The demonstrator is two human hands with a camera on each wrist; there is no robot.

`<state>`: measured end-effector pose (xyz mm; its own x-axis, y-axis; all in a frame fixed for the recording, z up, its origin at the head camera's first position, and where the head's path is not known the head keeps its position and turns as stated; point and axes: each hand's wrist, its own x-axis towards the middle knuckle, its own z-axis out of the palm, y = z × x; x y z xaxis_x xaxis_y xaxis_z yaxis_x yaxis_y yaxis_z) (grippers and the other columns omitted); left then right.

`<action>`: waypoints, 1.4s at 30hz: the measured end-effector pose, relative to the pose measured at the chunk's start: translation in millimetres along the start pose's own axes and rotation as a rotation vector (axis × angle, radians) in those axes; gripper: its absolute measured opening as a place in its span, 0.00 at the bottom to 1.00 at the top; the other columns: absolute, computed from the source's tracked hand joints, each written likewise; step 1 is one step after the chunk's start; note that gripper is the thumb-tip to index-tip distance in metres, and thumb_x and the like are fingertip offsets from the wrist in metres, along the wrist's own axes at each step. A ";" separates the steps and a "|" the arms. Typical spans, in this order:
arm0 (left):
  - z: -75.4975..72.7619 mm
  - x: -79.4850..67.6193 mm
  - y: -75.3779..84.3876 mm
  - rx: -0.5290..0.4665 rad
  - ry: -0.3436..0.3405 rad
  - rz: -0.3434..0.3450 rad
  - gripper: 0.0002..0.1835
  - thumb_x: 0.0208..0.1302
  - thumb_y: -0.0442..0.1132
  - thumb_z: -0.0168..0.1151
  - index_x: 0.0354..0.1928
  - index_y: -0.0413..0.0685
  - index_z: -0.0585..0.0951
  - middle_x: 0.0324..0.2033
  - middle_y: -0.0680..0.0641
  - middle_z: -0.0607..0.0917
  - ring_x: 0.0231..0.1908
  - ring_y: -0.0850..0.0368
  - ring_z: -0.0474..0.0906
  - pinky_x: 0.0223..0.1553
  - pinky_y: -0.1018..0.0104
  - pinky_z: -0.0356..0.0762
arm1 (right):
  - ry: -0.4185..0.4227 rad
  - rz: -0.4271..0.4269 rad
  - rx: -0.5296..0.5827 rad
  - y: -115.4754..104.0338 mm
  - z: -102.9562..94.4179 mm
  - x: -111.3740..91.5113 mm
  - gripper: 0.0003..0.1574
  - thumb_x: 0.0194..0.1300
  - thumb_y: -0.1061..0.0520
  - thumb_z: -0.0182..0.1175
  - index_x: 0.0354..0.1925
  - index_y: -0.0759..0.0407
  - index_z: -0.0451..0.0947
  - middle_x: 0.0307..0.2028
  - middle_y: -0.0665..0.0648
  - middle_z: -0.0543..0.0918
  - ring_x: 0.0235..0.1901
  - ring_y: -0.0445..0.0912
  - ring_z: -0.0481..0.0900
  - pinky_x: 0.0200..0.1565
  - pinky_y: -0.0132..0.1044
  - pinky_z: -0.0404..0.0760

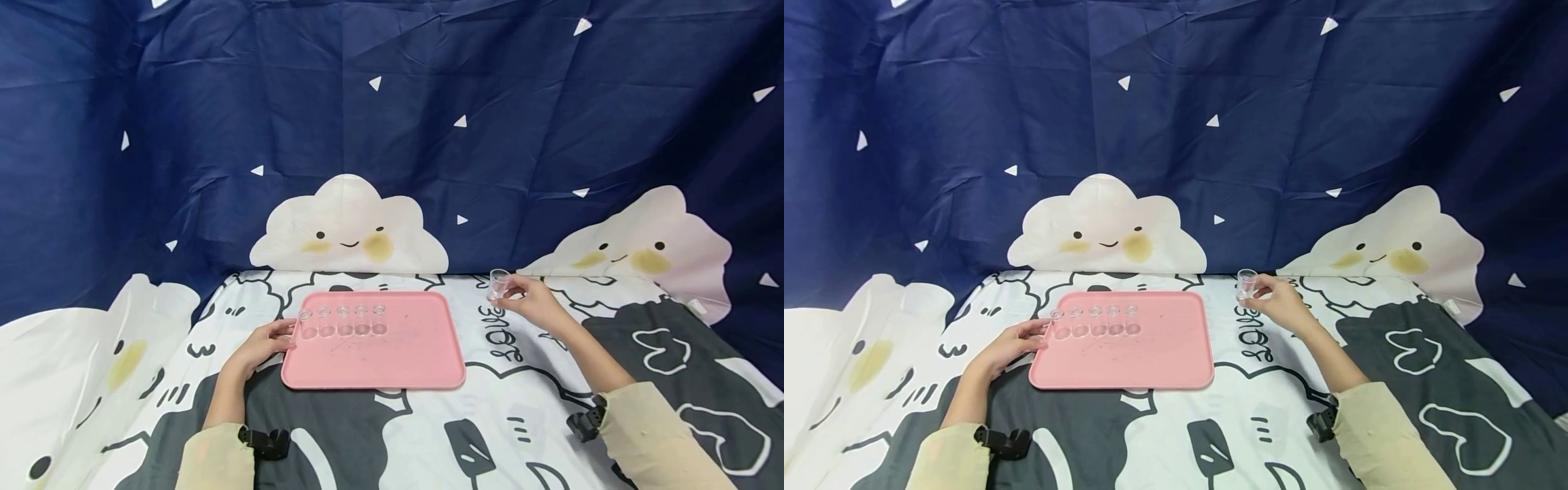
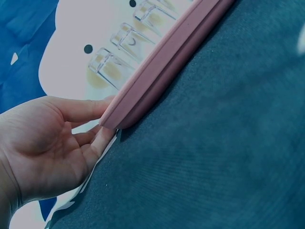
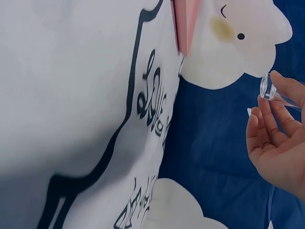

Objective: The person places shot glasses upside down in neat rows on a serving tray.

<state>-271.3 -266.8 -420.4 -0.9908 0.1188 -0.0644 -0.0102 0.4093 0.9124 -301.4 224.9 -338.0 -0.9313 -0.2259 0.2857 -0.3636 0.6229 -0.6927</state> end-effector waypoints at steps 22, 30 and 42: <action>-0.7 2.3 -1.4 -0.011 0.005 -0.017 0.30 0.60 0.33 0.58 0.64 0.34 0.63 0.55 0.33 0.70 0.50 0.45 0.72 0.52 0.52 0.67 | -0.084 -0.057 0.106 -27.9 44.4 15.9 0.23 0.50 0.58 0.68 0.45 0.65 0.76 0.34 0.57 0.81 0.38 0.51 0.76 0.38 0.39 0.72; -1.3 2.4 -1.8 -0.018 0.003 -0.005 0.30 0.59 0.33 0.59 0.63 0.33 0.64 0.54 0.33 0.71 0.49 0.46 0.73 0.51 0.54 0.68 | -0.083 -0.113 0.113 -33.2 60.0 20.4 0.22 0.49 0.61 0.69 0.43 0.67 0.77 0.33 0.56 0.80 0.35 0.48 0.77 0.36 0.36 0.73; -1.8 1.6 -1.1 -0.016 -0.007 0.008 0.30 0.59 0.33 0.58 0.63 0.32 0.63 0.54 0.32 0.71 0.48 0.45 0.73 0.50 0.54 0.69 | -0.102 -0.098 0.084 -44.1 82.0 25.6 0.19 0.50 0.56 0.67 0.41 0.63 0.78 0.32 0.53 0.79 0.33 0.47 0.75 0.34 0.37 0.73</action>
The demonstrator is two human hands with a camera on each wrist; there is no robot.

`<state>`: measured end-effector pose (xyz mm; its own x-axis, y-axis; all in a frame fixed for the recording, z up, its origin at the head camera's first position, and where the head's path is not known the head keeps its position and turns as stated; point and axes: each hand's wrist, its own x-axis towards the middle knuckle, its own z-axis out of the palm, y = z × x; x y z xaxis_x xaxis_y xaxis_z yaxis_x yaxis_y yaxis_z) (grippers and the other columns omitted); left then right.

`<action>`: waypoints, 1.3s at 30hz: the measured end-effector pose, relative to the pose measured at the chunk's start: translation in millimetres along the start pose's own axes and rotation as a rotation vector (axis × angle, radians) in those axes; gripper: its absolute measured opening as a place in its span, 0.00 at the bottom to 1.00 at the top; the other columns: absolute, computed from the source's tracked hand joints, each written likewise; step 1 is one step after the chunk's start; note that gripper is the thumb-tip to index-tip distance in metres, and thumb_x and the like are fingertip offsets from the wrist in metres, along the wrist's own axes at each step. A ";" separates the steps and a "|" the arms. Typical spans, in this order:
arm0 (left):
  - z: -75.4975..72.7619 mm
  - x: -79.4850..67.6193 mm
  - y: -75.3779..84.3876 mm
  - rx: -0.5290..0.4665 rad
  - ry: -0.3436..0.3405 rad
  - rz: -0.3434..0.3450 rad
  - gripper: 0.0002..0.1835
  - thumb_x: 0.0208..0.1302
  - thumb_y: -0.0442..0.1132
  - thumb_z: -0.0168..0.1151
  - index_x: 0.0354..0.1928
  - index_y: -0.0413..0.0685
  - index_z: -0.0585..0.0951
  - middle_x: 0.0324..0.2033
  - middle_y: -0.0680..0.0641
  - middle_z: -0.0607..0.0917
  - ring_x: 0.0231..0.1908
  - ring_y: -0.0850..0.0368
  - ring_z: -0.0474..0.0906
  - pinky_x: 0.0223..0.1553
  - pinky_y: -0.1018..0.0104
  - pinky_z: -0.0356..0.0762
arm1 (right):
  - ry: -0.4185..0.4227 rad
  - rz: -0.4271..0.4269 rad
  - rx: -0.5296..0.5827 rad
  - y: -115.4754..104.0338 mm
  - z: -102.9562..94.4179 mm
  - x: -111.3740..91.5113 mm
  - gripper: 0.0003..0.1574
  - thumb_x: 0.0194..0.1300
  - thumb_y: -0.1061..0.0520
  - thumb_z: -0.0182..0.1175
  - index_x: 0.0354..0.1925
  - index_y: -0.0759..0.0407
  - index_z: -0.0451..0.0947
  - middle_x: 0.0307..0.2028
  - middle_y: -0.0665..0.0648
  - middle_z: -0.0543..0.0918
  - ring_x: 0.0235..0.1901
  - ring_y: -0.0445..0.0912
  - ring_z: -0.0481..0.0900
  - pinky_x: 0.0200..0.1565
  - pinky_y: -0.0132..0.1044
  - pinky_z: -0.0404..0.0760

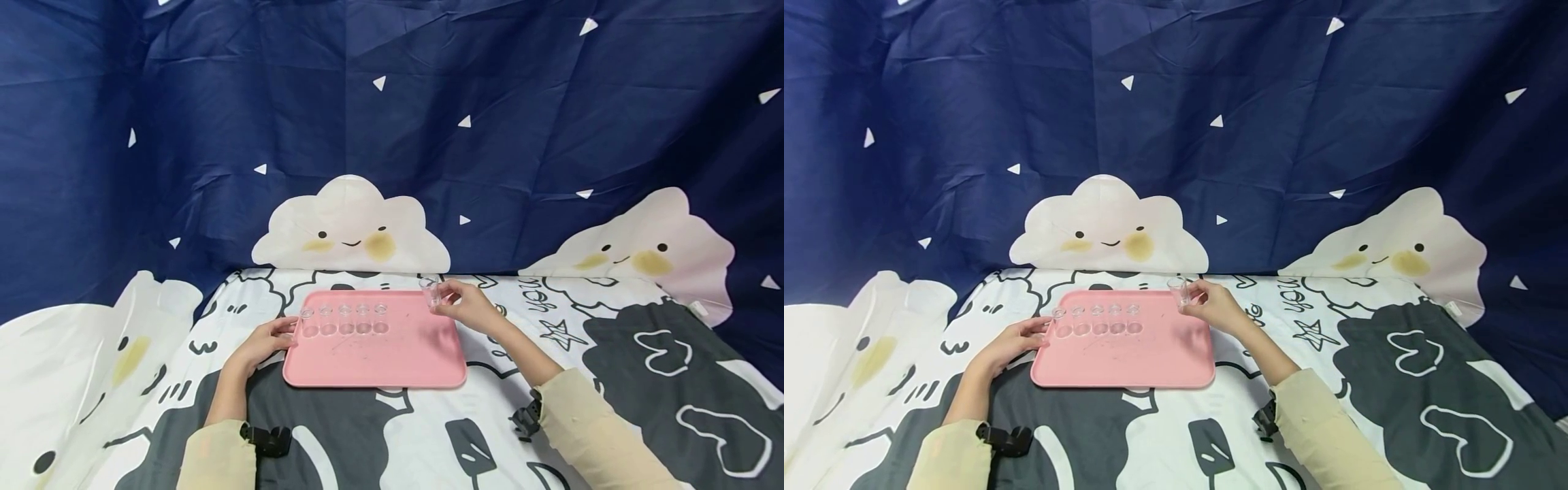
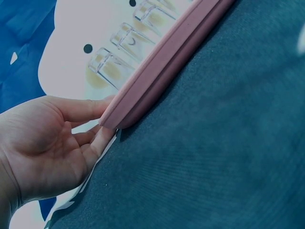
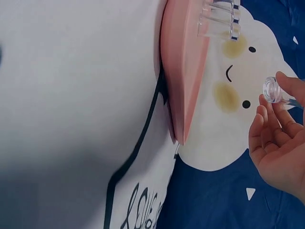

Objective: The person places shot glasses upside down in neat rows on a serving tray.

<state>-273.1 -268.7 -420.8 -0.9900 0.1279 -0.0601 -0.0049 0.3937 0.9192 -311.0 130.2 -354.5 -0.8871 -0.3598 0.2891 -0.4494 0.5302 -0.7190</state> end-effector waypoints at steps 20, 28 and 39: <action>-0.4 -2.4 2.3 -0.022 -0.008 0.012 0.30 0.60 0.32 0.58 0.63 0.31 0.62 0.54 0.31 0.70 0.49 0.44 0.72 0.50 0.54 0.69 | 0.101 0.019 -0.044 -2.5 11.5 3.0 0.16 0.52 0.60 0.66 0.40 0.63 0.77 0.29 0.53 0.78 0.33 0.48 0.74 0.33 0.37 0.71; -0.7 -2.9 2.1 -0.025 -0.010 0.008 0.30 0.60 0.32 0.58 0.64 0.31 0.62 0.54 0.31 0.70 0.49 0.44 0.73 0.50 0.54 0.69 | 0.130 0.110 0.081 -5.5 19.5 5.8 0.20 0.50 0.60 0.68 0.42 0.66 0.76 0.35 0.58 0.79 0.33 0.49 0.73 0.33 0.34 0.71; -0.7 -2.8 2.5 -0.024 -0.012 0.015 0.30 0.60 0.32 0.57 0.63 0.30 0.62 0.55 0.31 0.70 0.49 0.44 0.72 0.50 0.53 0.69 | 0.088 0.256 0.390 -15.5 34.1 17.7 0.23 0.50 0.64 0.67 0.46 0.67 0.78 0.27 0.50 0.76 0.26 0.38 0.69 0.27 0.30 0.68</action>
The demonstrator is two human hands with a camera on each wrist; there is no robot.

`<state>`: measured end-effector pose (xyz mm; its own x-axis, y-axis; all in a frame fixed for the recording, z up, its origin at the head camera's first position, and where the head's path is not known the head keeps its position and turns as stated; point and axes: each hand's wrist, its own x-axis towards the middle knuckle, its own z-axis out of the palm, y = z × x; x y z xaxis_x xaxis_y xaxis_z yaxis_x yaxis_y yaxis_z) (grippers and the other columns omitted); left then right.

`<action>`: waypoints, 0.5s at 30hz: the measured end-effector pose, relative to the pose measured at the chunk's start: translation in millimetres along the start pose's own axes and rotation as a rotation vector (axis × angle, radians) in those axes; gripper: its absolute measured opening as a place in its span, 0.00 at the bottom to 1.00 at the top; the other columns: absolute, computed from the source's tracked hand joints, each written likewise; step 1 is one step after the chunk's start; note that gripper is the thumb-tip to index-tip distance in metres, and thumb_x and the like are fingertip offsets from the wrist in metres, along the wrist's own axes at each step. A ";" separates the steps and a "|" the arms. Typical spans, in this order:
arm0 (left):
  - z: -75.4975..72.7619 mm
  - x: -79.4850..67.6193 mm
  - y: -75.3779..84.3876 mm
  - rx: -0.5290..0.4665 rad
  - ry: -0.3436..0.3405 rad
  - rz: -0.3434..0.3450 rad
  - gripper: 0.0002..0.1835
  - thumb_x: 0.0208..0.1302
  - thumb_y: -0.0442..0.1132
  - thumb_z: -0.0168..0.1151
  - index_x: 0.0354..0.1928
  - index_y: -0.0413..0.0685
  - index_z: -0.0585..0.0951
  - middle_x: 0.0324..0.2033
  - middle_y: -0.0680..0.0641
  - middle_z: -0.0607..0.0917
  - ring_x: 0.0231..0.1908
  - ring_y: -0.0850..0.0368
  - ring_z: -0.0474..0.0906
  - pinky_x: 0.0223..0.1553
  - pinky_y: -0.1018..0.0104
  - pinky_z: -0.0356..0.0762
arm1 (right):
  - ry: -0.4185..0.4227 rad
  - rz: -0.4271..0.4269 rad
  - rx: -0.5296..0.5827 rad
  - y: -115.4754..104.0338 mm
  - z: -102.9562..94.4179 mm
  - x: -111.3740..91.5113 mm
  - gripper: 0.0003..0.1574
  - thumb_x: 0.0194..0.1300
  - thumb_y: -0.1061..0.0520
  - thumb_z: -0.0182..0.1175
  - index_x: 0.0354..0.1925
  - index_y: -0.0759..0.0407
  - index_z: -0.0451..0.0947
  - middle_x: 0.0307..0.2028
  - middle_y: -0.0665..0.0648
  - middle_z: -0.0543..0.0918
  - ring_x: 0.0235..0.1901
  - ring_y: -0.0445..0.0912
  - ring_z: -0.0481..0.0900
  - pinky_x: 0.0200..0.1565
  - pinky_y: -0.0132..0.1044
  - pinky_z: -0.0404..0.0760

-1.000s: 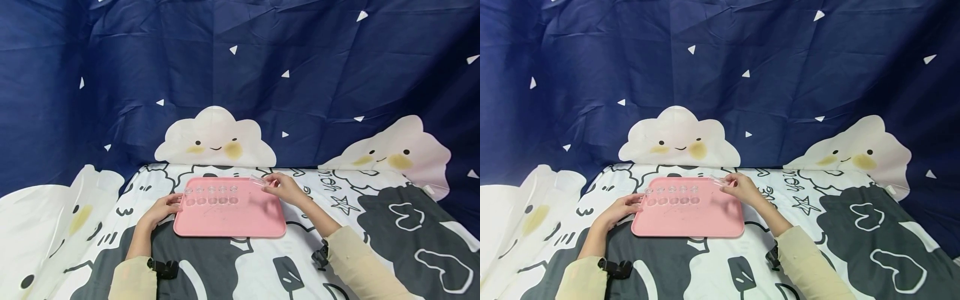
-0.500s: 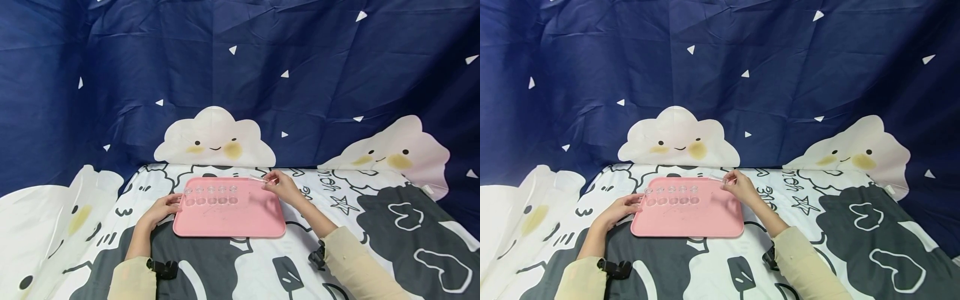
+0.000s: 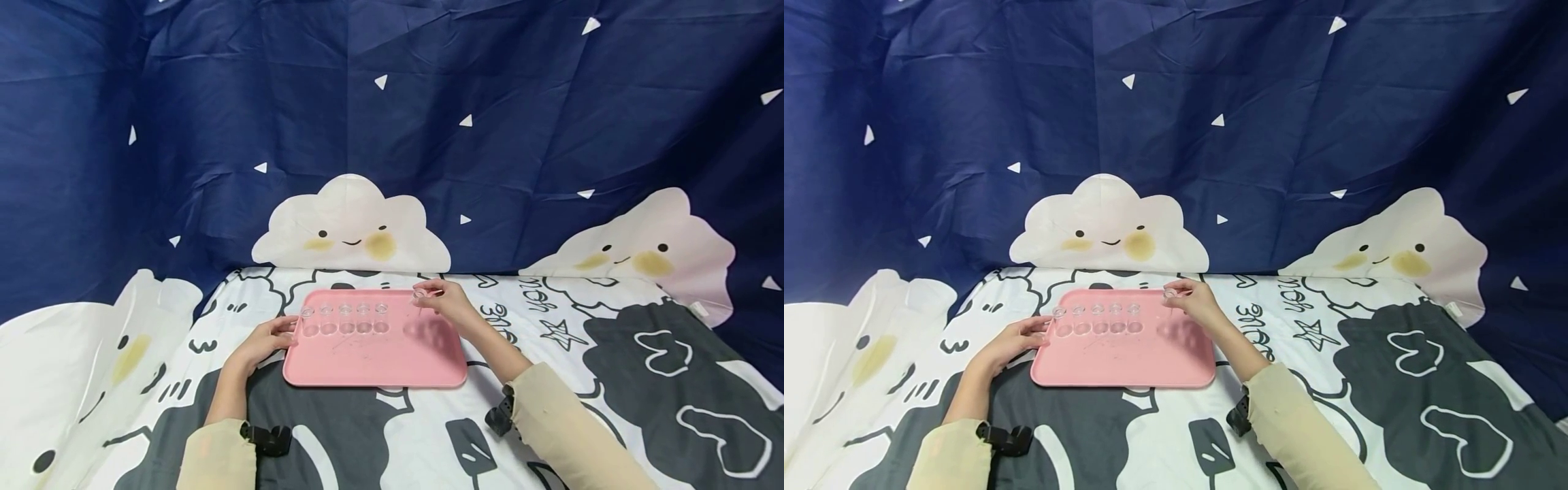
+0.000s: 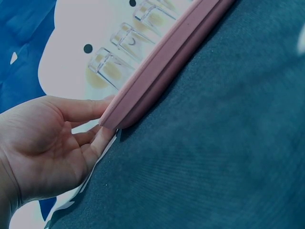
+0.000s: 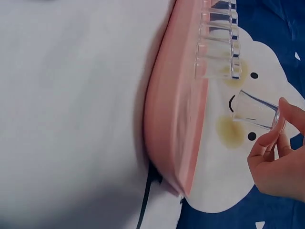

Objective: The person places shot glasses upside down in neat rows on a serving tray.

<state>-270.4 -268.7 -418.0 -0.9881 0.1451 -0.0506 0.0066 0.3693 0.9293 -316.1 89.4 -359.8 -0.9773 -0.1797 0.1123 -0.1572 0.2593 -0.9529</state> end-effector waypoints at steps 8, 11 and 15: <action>-1.3 0.4 -0.5 -0.009 0.003 0.009 0.30 0.60 0.31 0.58 0.63 0.30 0.62 0.54 0.31 0.70 0.48 0.45 0.73 0.49 0.56 0.70 | -0.023 -0.010 -0.054 2.7 16.5 9.2 0.21 0.48 0.65 0.67 0.44 0.69 0.79 0.25 0.51 0.77 0.25 0.40 0.70 0.30 0.36 0.72; -1.4 0.8 -0.6 -0.009 0.003 0.013 0.30 0.59 0.31 0.58 0.63 0.30 0.62 0.54 0.31 0.70 0.48 0.46 0.73 0.49 0.56 0.71 | -0.022 -0.001 -0.075 4.8 20.4 11.3 0.20 0.48 0.66 0.67 0.43 0.69 0.80 0.26 0.52 0.76 0.26 0.40 0.70 0.34 0.41 0.74; -1.4 1.2 -1.0 -0.011 -0.001 0.016 0.30 0.59 0.30 0.58 0.63 0.30 0.62 0.54 0.31 0.70 0.47 0.46 0.74 0.49 0.56 0.71 | -0.034 0.003 -0.099 8.4 24.0 13.5 0.21 0.46 0.68 0.66 0.43 0.70 0.80 0.27 0.53 0.77 0.26 0.41 0.70 0.32 0.35 0.73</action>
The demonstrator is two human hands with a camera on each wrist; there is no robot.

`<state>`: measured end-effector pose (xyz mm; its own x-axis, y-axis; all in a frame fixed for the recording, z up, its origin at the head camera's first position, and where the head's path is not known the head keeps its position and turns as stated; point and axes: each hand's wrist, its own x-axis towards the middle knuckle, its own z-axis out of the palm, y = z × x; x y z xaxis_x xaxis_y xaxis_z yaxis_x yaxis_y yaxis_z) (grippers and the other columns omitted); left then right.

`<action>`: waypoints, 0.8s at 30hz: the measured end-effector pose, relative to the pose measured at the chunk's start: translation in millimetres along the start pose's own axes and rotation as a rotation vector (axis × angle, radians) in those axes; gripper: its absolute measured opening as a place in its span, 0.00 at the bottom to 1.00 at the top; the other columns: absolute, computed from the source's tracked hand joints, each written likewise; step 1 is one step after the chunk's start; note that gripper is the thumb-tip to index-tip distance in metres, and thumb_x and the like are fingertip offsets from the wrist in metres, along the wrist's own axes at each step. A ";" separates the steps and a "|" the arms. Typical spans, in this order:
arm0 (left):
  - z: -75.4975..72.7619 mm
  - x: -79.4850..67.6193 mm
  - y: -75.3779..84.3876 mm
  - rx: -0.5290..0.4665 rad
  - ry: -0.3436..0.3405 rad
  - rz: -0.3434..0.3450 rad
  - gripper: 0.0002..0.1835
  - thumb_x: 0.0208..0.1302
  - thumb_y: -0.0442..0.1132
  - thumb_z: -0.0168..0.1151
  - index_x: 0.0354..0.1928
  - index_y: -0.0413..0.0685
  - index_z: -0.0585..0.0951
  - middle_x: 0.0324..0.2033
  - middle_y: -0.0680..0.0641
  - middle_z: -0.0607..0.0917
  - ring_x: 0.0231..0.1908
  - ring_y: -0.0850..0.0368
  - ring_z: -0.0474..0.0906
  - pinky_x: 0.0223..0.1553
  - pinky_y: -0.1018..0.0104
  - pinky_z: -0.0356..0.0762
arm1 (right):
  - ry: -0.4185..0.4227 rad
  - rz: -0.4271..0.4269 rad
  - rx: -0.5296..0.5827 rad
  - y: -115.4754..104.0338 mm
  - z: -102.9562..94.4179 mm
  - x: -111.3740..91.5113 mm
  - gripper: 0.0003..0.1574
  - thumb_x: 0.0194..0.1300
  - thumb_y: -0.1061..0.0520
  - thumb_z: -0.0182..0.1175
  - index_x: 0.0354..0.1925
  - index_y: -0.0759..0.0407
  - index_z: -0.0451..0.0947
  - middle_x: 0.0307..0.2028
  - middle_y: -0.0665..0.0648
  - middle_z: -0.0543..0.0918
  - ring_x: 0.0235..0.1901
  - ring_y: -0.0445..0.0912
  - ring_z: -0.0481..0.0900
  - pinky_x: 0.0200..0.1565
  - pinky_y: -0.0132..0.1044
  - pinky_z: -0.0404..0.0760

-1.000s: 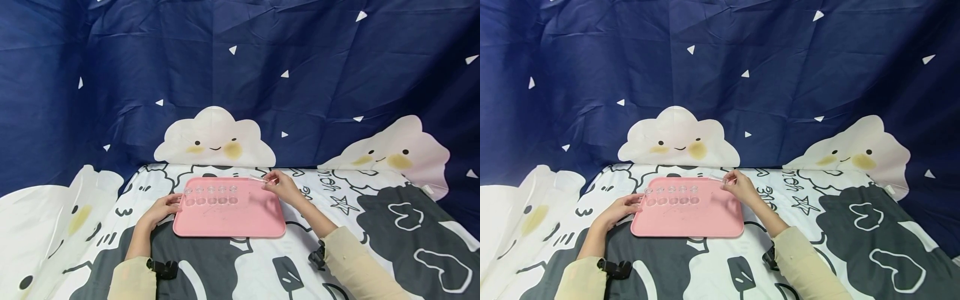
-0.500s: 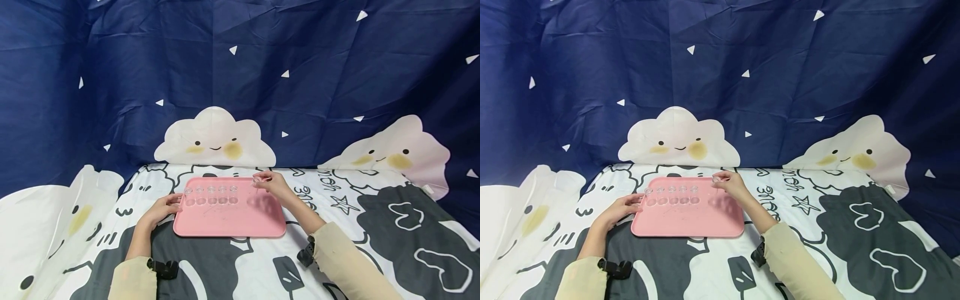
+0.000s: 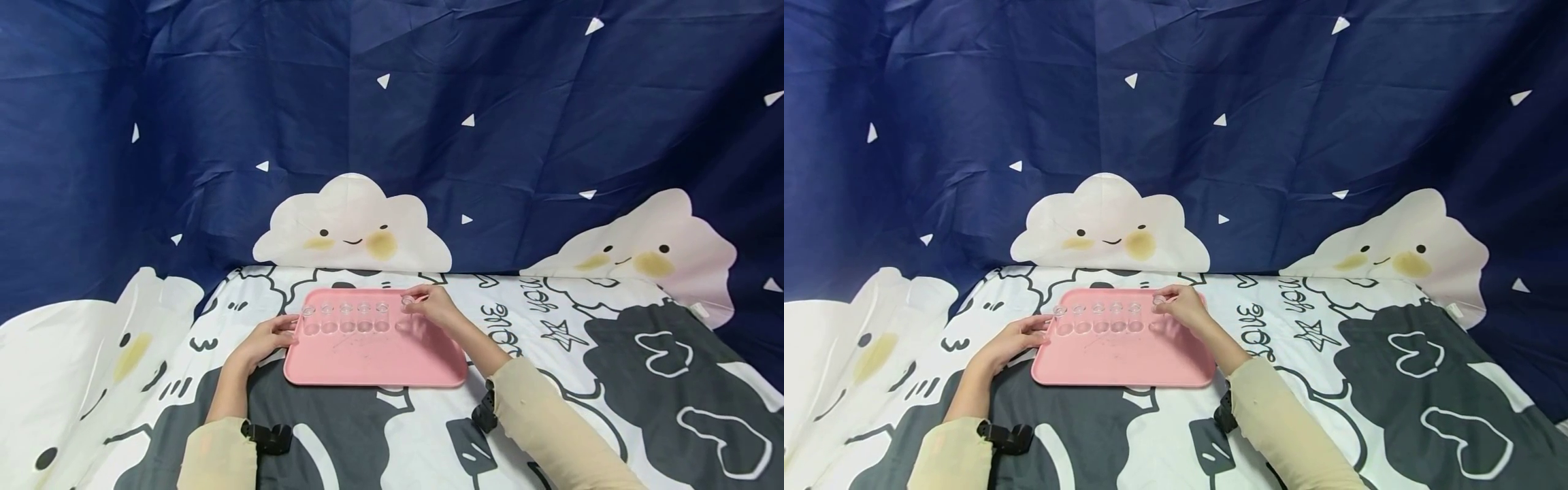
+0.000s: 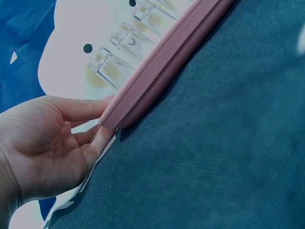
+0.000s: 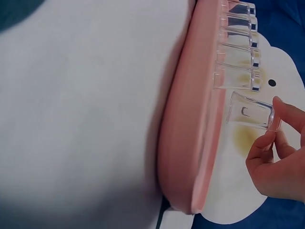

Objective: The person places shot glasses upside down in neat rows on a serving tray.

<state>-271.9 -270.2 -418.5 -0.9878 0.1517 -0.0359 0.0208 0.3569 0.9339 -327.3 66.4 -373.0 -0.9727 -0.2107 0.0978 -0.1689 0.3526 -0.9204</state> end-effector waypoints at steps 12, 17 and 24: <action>0.8 1.0 0.3 0.000 0.003 0.000 0.30 0.58 0.29 0.57 0.63 0.29 0.63 0.53 0.30 0.71 0.47 0.45 0.74 0.48 0.57 0.71 | -0.023 0.006 -0.047 7.5 8.6 2.7 0.21 0.45 0.69 0.62 0.42 0.69 0.80 0.28 0.54 0.77 0.24 0.41 0.70 0.28 0.30 0.68; 1.5 1.1 0.8 0.008 0.006 -0.001 0.30 0.58 0.29 0.57 0.63 0.29 0.63 0.53 0.30 0.70 0.47 0.45 0.74 0.48 0.57 0.71 | -0.025 0.019 -0.028 10.9 11.3 3.8 0.21 0.44 0.70 0.62 0.42 0.69 0.80 0.28 0.53 0.77 0.24 0.41 0.69 0.26 0.29 0.68; 1.3 -0.7 1.4 0.011 0.006 -0.014 0.30 0.59 0.30 0.58 0.63 0.30 0.62 0.54 0.30 0.70 0.48 0.45 0.73 0.49 0.55 0.70 | -0.042 -0.008 -0.012 12.1 13.5 3.4 0.21 0.45 0.70 0.62 0.43 0.70 0.79 0.29 0.57 0.77 0.25 0.41 0.70 0.26 0.30 0.68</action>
<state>-270.9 -268.6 -417.7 -0.9888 0.1415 -0.0469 0.0088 0.3695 0.9292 -330.5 57.6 -388.9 -0.9638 -0.2515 0.0888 -0.1787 0.3616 -0.9150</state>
